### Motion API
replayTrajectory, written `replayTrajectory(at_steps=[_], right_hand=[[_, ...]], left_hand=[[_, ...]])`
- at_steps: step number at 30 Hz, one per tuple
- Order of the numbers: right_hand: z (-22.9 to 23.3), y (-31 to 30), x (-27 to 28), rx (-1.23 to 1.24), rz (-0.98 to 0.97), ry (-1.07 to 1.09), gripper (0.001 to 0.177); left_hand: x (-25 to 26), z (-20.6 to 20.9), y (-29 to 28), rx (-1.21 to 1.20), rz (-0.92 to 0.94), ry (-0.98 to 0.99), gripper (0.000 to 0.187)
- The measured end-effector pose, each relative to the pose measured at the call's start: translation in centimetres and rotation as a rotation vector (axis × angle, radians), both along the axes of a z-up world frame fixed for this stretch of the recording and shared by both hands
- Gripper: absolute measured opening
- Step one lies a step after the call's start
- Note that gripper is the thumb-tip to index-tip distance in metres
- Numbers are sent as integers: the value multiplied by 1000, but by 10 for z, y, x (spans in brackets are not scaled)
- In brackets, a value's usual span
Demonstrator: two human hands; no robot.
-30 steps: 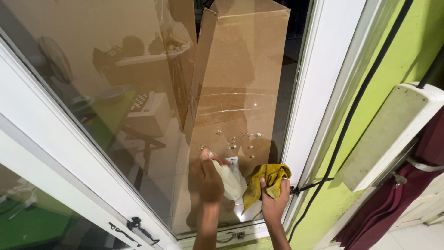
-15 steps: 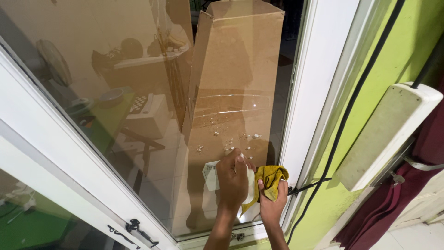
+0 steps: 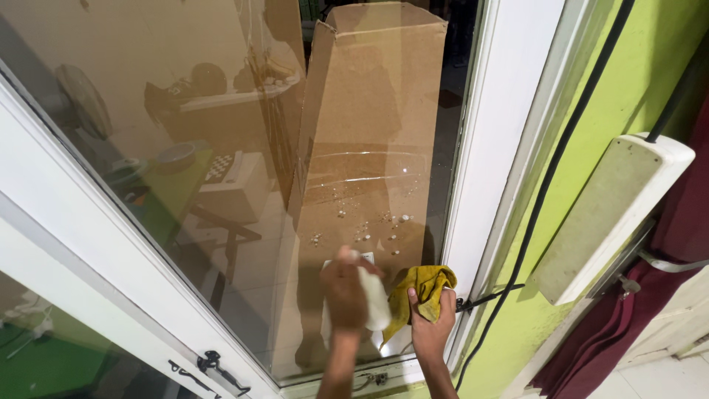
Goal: The person sprays a liquid from a white bottle onto a glass pane and wipes it with a yellow cloth.
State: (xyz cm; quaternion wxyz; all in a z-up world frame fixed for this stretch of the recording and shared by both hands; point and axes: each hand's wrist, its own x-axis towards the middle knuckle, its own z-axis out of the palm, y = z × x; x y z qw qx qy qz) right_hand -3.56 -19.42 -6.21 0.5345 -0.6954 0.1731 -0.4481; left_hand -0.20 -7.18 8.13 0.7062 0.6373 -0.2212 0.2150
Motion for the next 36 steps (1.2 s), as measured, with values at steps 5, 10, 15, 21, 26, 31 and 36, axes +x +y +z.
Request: replayTrajectory(at_steps=[5, 10, 15, 21, 26, 31, 36], right_hand=[[-2, 7, 4, -1, 30, -47, 33], [-1, 11, 4, -11, 7, 9, 34], [-6, 0, 14, -172, -95, -70, 41], [6, -22, 23, -401, -46, -165, 46], [19, -24, 38, -517, -91, -291, 50], [21, -21, 54, -532, -91, -331, 61], [20, -11, 65, -504, -132, -368, 63]], left_hand=[[12, 4, 35, -46, 119, 22, 49], [10, 2, 43, -142, -38, 66, 42], [2, 1, 47, 53, 102, 140, 24], [-19, -16, 75, 508, -40, 231, 79], [-30, -50, 82, 138, -80, 260, 52], [-27, -57, 86, 43, 72, 232, 20], [-17, -34, 83, 210, 105, 151, 16]])
